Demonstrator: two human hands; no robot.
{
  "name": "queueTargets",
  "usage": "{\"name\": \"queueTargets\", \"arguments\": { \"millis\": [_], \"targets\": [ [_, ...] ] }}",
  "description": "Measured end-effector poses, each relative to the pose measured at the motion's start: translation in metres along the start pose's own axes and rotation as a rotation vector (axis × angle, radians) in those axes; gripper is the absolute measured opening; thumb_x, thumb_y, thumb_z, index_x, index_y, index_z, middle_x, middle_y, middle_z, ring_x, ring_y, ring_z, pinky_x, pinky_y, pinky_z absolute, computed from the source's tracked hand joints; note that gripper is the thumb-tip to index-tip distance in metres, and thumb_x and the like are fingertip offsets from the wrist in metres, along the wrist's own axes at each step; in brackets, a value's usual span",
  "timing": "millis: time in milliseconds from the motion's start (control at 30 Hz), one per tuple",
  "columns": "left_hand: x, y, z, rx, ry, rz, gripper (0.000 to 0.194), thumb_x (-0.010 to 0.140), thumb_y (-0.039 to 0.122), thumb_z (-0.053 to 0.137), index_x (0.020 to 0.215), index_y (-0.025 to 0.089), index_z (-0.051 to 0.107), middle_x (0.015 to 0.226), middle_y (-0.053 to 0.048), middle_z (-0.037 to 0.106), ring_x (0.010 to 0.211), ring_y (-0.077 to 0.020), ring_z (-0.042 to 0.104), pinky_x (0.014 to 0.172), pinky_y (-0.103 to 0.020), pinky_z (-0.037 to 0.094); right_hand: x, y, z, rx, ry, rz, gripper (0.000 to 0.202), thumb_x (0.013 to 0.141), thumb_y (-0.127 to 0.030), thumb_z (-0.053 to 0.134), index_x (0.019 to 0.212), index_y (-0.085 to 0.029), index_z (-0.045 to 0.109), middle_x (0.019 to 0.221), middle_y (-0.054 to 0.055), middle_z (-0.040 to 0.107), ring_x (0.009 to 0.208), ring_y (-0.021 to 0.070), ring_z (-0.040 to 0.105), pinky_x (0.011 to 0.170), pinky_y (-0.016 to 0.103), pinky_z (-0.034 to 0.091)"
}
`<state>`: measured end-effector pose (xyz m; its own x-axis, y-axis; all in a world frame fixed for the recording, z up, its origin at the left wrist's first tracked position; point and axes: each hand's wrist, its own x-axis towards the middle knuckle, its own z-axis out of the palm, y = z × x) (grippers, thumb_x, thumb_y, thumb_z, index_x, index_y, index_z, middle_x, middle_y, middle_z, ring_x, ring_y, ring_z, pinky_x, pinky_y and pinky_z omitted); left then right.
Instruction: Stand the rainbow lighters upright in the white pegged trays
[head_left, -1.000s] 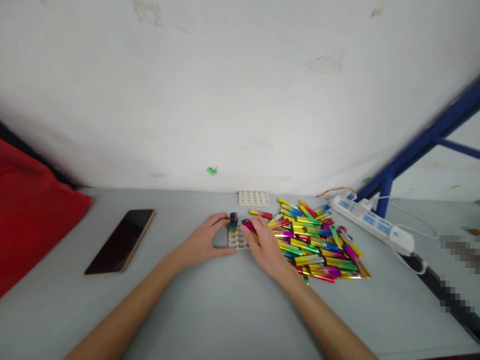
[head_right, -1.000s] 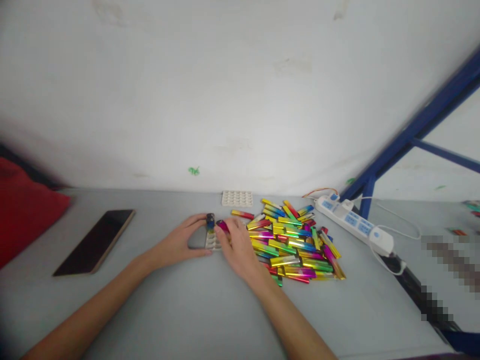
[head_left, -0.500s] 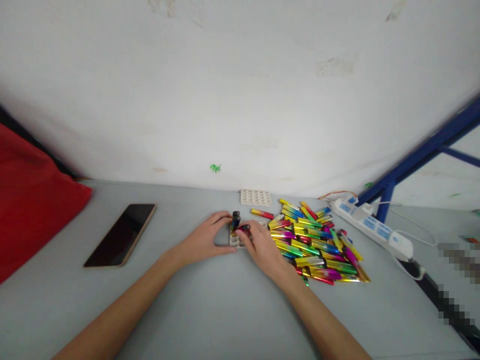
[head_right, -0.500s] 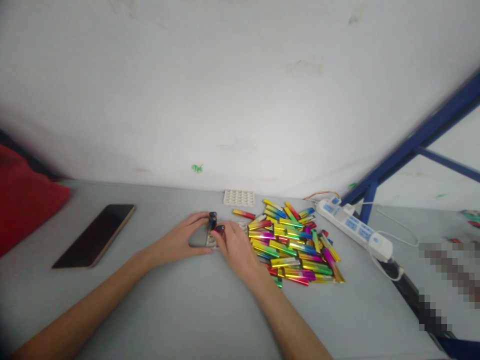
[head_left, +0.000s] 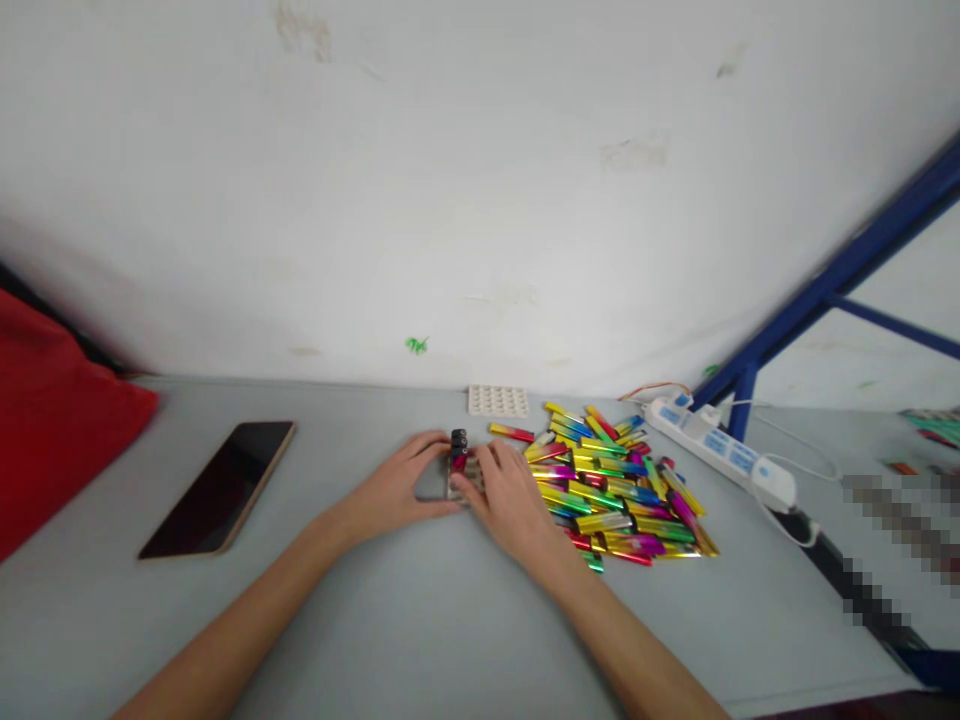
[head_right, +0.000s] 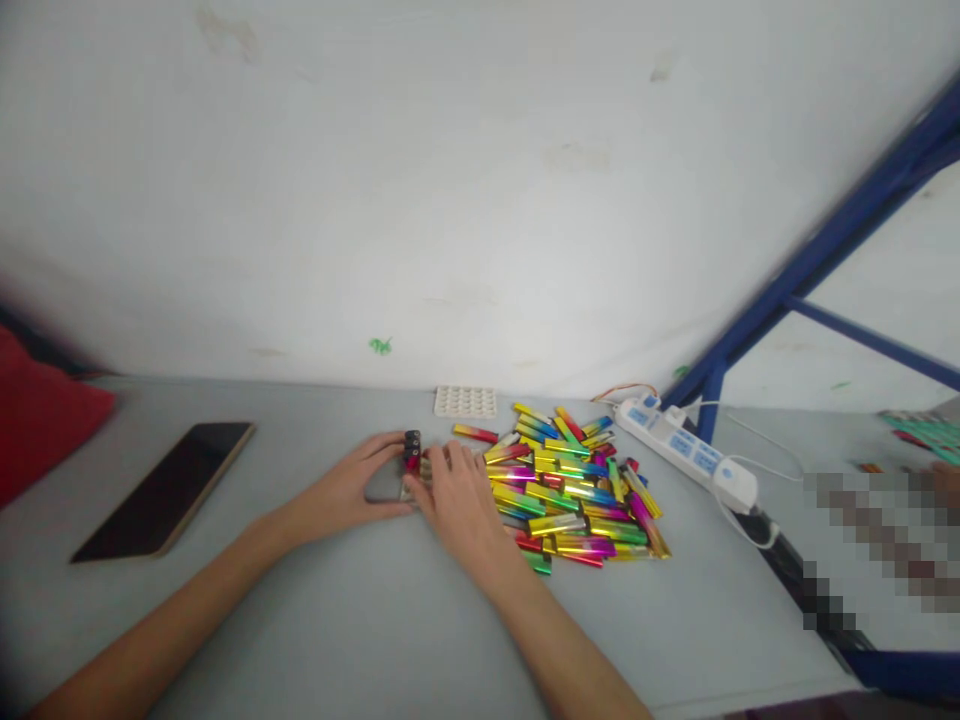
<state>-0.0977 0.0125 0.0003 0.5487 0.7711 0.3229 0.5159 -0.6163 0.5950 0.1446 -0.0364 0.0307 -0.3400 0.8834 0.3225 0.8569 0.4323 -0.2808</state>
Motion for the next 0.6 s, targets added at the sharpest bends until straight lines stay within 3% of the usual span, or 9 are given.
{"name": "queueTargets", "arguments": {
  "millis": [200, 300, 433, 600],
  "targets": [
    [0.0, -0.001, 0.0, 0.013, -0.009, -0.034, 0.075, 0.089, 0.065, 0.097, 0.15, 0.025, 0.076, 0.168, -0.017, 0.07, 0.155, -0.0417, 0.068, 0.137, -0.058, 0.053, 0.014, 0.039, -0.017, 0.033, 0.128, 0.081, 0.026, 0.124, -0.027, 0.055, 0.13, -0.02, 0.079, 0.128, 0.015, 0.082, 0.121, 0.0312, 0.075, 0.11, 0.045, 0.056],
    [0.001, 0.001, 0.0, 0.006, -0.004, -0.051, 0.076, 0.086, 0.064, 0.1, 0.148, 0.025, 0.078, 0.166, -0.017, 0.071, 0.154, -0.0438, 0.069, 0.137, -0.058, 0.054, 0.025, 0.062, -0.022, -0.077, 0.051, 0.186, 0.025, 0.12, -0.022, 0.06, 0.133, -0.02, 0.081, 0.136, 0.016, 0.083, 0.128, 0.0337, 0.074, 0.113, 0.046, 0.054],
    [0.001, 0.002, 0.0, 0.009, -0.009, -0.064, 0.076, 0.087, 0.065, 0.098, 0.148, 0.025, 0.078, 0.166, -0.017, 0.071, 0.155, -0.0443, 0.068, 0.136, -0.058, 0.054, 0.031, 0.077, -0.021, -0.106, -0.063, 0.253, 0.022, 0.12, -0.028, 0.064, 0.124, -0.021, 0.085, 0.13, 0.015, 0.085, 0.126, 0.0322, 0.075, 0.11, 0.044, 0.054],
    [0.001, 0.001, -0.001, -0.001, -0.009, -0.067, 0.077, 0.087, 0.067, 0.097, 0.149, 0.025, 0.078, 0.167, -0.017, 0.07, 0.155, -0.0448, 0.068, 0.137, -0.059, 0.053, 0.033, 0.082, -0.013, -0.027, -0.061, 0.267, 0.019, 0.116, -0.027, 0.071, 0.126, -0.023, 0.087, 0.122, 0.014, 0.083, 0.118, 0.0315, 0.077, 0.105, 0.043, 0.057]
  ]
}}
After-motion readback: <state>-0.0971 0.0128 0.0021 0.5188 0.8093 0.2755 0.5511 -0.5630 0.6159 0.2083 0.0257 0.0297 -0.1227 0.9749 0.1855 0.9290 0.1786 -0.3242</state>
